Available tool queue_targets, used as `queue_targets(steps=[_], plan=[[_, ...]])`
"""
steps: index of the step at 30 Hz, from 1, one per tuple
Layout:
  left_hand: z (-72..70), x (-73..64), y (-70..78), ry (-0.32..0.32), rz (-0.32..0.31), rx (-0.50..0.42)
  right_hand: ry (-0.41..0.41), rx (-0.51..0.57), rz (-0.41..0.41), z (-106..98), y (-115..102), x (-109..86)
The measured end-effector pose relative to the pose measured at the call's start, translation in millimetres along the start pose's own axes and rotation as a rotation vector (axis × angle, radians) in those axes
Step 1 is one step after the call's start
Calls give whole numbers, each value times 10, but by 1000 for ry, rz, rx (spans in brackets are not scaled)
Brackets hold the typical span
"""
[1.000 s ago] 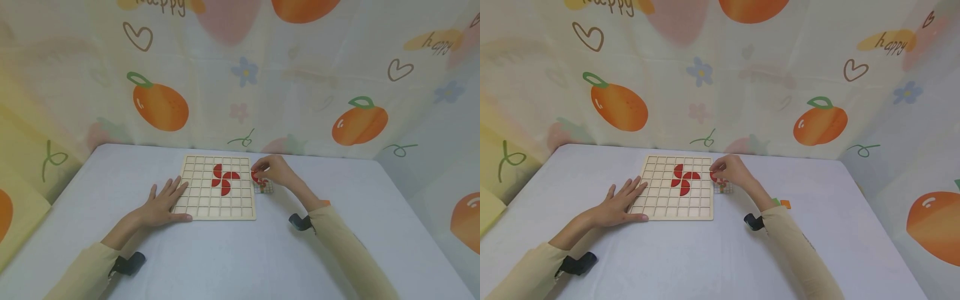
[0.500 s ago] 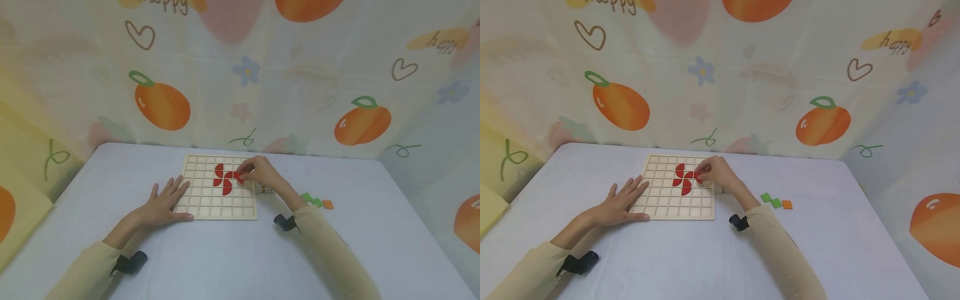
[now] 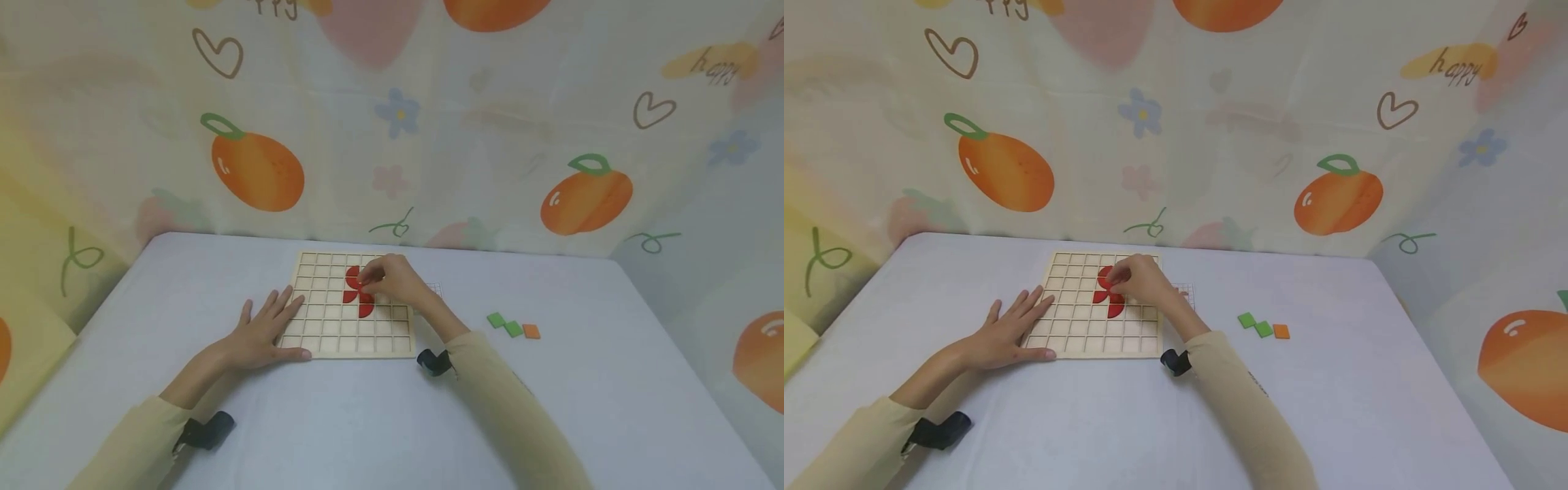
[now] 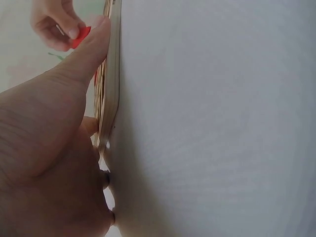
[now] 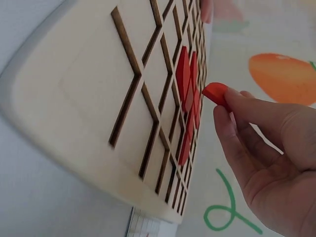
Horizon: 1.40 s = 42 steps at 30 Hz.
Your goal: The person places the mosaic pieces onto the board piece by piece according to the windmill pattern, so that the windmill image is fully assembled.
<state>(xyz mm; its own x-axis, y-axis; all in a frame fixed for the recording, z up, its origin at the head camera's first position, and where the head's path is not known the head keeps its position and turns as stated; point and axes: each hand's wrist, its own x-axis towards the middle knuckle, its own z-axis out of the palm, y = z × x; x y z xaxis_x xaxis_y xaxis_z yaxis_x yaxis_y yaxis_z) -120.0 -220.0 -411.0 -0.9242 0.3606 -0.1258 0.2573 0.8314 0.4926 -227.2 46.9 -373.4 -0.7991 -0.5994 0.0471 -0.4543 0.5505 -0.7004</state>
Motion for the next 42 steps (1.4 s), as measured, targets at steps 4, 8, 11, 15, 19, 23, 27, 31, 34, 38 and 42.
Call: queue_targets(steps=[4, 8, 11, 15, 19, 23, 27, 31, 34, 38, 42], plan=[[-2, -6, -1, 0, -2, 4, -14, 6, -4, 71, -78, 87], [-14, -23, 2, -7, -2, -3, -26, 13, 16, 147, -134, 181], [-23, -36, 3, -9, 0, -7, -38, 15, 24, 207, -163, 251], [-23, -41, -3, -8, 8, -10, -44, 14, 23, 280, -185, 316], [-21, -45, 4, -6, 10, -10, -48, 7, 27, 341, -205, 345], [-20, -42, 16, -9, 8, -9, -59, -27, 47, 390, -226, 355], [-21, -34, 18, -11, 11, -13, -62, -62, 61, 415, -226, 371], [-18, -30, 9, -1, 20, -16, -55, -88, 64, 412, -225, 380], [-11, -30, -4, 14, 29, -18, -48, -96, 55, 407, -223, 378], [-13, -28, -10, 18, 27, -13, -48, -91, 36, 412, -211, 372], [-28, -30, 11, 3, 16, -9, -51, -85, 34, 415, -204, 369]])
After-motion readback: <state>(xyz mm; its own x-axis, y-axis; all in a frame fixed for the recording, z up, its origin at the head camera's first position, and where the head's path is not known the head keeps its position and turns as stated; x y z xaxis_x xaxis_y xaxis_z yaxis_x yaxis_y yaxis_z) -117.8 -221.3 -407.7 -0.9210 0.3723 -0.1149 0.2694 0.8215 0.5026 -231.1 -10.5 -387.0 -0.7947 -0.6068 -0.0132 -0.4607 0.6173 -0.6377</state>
